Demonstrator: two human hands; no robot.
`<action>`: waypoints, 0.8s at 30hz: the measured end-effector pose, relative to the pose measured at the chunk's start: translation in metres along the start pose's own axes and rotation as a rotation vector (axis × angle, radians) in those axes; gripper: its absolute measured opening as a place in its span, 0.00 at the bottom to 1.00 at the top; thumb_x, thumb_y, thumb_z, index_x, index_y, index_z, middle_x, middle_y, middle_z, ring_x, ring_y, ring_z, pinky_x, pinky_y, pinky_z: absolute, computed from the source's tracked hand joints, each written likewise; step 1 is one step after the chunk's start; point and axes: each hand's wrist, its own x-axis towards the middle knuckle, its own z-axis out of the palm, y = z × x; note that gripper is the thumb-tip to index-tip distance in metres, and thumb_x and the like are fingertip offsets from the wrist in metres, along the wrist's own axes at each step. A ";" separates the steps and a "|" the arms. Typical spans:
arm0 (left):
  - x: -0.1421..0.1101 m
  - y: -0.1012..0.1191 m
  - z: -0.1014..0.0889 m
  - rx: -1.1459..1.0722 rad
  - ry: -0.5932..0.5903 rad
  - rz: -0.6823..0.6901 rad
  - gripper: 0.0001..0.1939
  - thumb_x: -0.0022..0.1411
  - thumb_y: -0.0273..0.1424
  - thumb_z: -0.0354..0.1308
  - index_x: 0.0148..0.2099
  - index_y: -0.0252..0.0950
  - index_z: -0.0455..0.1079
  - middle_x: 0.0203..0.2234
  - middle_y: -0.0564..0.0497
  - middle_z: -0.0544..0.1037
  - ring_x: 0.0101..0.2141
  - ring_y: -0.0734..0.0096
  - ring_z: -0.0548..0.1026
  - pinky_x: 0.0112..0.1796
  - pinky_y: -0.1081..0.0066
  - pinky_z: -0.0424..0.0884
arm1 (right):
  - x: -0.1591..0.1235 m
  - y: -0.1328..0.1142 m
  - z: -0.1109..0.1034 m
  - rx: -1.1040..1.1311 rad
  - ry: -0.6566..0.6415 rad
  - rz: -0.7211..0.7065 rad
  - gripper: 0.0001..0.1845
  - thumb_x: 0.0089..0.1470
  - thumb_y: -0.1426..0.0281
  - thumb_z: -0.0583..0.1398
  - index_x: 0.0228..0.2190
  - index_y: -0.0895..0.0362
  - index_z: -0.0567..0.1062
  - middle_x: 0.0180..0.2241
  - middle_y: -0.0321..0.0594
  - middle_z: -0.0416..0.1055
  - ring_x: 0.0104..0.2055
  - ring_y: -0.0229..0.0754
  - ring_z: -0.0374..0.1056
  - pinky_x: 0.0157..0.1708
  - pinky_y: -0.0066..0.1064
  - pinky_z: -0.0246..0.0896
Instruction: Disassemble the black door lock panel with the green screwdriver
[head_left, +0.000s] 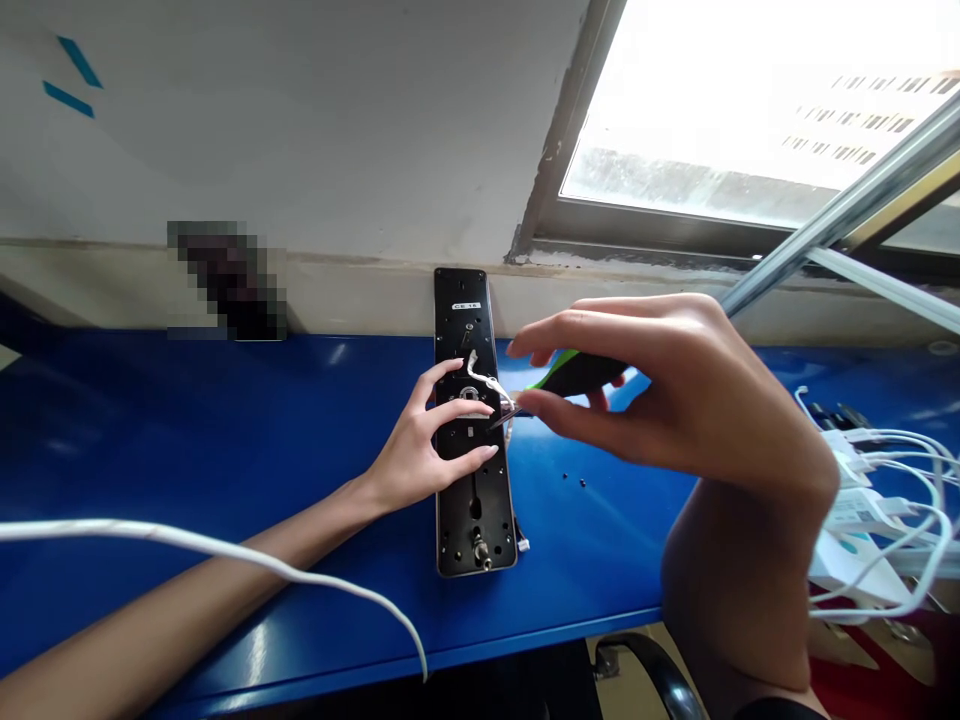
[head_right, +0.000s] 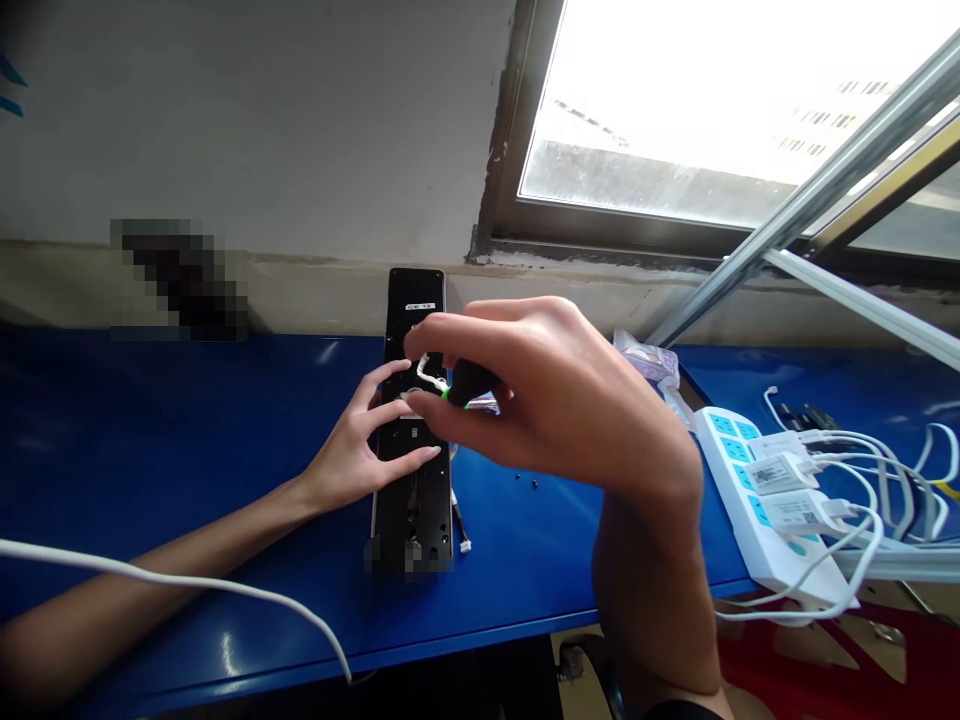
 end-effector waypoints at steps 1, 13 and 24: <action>0.000 0.000 0.000 0.002 -0.004 0.000 0.18 0.61 0.38 0.71 0.52 0.44 0.78 0.71 0.46 0.56 0.70 0.47 0.60 0.68 0.46 0.63 | 0.001 0.001 0.000 -0.003 0.012 -0.002 0.08 0.63 0.64 0.65 0.43 0.53 0.80 0.36 0.37 0.81 0.31 0.38 0.75 0.31 0.33 0.68; 0.002 0.000 -0.001 0.007 -0.011 0.011 0.18 0.61 0.38 0.70 0.53 0.43 0.78 0.71 0.46 0.57 0.70 0.48 0.60 0.68 0.48 0.63 | -0.001 0.005 -0.001 0.015 -0.001 -0.002 0.17 0.65 0.64 0.63 0.52 0.56 0.77 0.40 0.41 0.82 0.37 0.40 0.77 0.35 0.33 0.67; 0.005 0.000 -0.004 -0.006 -0.047 -0.030 0.18 0.60 0.41 0.71 0.52 0.46 0.79 0.71 0.48 0.57 0.70 0.47 0.60 0.69 0.47 0.62 | -0.002 0.006 -0.001 0.036 0.009 -0.052 0.28 0.59 0.76 0.62 0.60 0.57 0.72 0.50 0.42 0.79 0.40 0.38 0.76 0.37 0.29 0.70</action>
